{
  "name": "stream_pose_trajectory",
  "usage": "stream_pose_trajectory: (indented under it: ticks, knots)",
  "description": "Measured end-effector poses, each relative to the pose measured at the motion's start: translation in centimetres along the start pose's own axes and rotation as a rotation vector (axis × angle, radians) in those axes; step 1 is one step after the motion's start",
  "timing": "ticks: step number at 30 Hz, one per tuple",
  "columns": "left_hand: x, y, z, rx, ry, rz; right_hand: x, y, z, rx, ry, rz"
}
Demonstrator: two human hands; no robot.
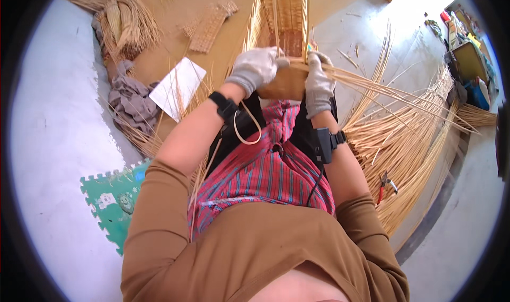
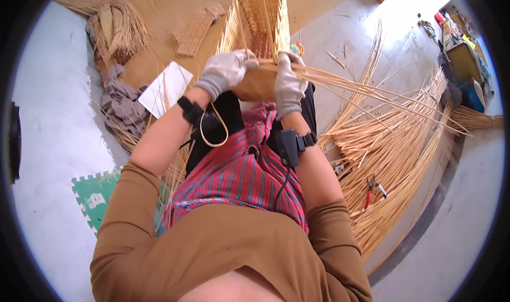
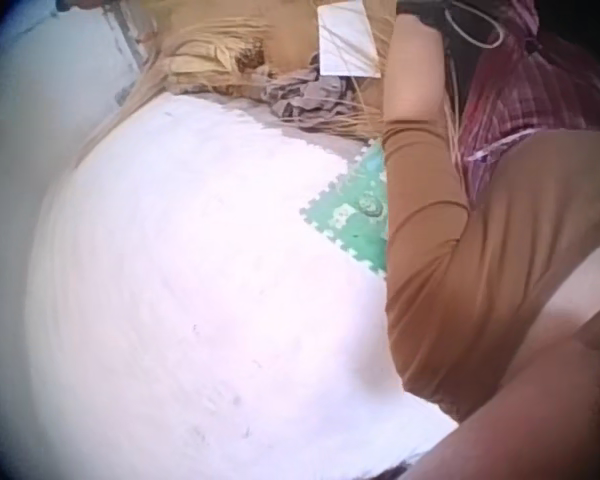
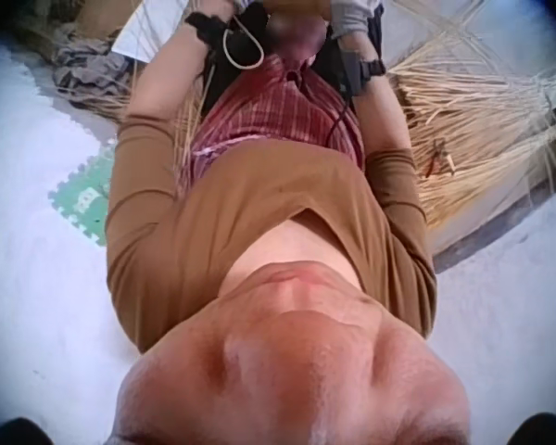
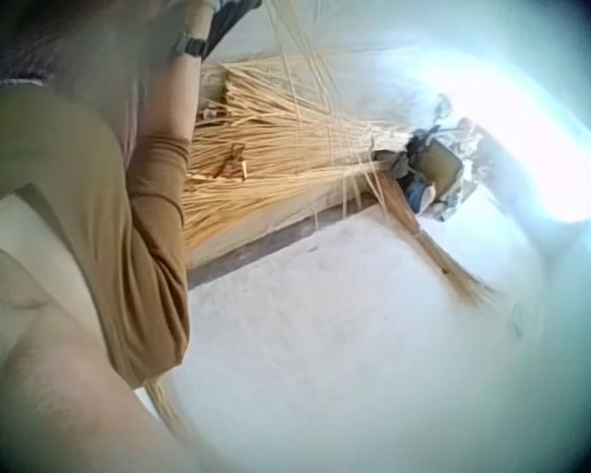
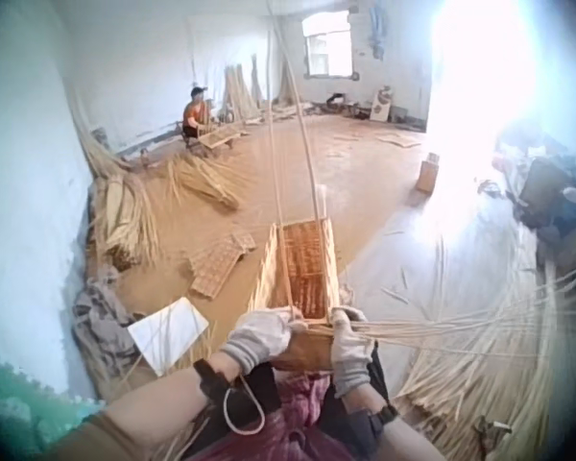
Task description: Weaving the sides and top edges of a rectangular wicker basket using long plant fibers.
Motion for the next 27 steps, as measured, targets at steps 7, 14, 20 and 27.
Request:
stream_pose_trajectory:
  ticks: [7,14,20,27]
  knots:
    - [2.9,-1.4,-2.0,-0.241,0.324,-0.719,2.1,-1.0,-0.1,-0.126,0.045,0.113]
    - [3.5,-1.7,-2.8,-0.074,0.486,-0.643,1.1,-1.2,-0.1,-0.135,0.007,0.027]
    - [3.0,0.6,1.1,-0.456,0.185,-1.063,2.1,-0.7,-0.1,-0.161,0.076,0.145]
    - [4.6,0.3,1.8,-0.591,0.331,-0.752,1.9,-1.3,-0.5,-0.165,0.093,0.227]
Point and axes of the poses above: each hand's wrist, its own z-axis towards the middle knuckle, its own y-axis out of the palm, x = y × z, the point moved 7 cm from there along z, towards the middle knuckle, and after that the axes turned 7 degrees about -z, right-handed, at the moved point
